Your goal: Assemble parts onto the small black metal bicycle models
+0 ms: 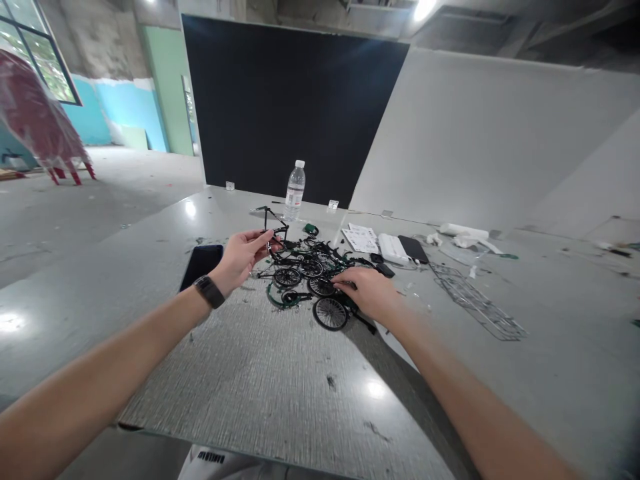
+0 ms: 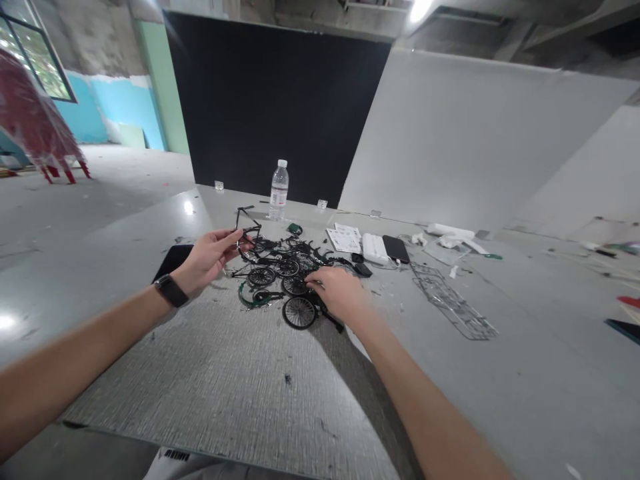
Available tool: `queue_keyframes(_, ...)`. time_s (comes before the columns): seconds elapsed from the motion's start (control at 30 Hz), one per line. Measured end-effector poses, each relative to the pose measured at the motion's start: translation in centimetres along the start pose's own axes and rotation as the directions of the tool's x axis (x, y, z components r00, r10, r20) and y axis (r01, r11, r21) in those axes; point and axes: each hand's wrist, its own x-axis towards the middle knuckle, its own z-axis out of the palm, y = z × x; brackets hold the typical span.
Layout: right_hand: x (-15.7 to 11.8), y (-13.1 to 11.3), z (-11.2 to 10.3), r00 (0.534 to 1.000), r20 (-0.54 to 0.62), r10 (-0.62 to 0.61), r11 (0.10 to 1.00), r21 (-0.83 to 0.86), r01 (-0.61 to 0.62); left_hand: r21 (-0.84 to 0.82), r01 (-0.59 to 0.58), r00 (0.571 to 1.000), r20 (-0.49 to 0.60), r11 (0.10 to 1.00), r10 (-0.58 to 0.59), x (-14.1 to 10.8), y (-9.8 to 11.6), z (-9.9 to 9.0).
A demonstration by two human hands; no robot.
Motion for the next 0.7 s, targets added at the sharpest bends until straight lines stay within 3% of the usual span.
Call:
queue_keyframes(0.23, 0.6, 0.4, 0.0, 1.000, -0.027, -0.015, 1.000, 0.025, 0.016, -0.035, -0.087, 0.995, -0.054, 0.996, 0.085, 1.1, 1.7, -1.5)
queue_keyframes(0.4, 1.0, 0.3, -0.5, 0.999, 0.030, -0.039, 0.996, 0.078, 0.037, -0.039, -0.116, 0.991, -0.076, 0.992, 0.113, 1.7, 3.0, -2.8)
queue_keyframes(0.53, 2.2, -1.1, -1.1, 0.998, -0.006, -0.066, 0.996, 0.062, 0.066, -0.039, -0.113, 0.992, -0.056, 0.993, 0.111, 2.1, 2.8, -3.5)
queue_keyframes(0.7, 5.8, -4.2, -0.4, 0.989, 0.038, -0.140, 0.990, 0.012, 0.139, -0.026, -0.087, 0.993, -0.083, 0.996, 0.084, 2.2, 2.0, -3.4)
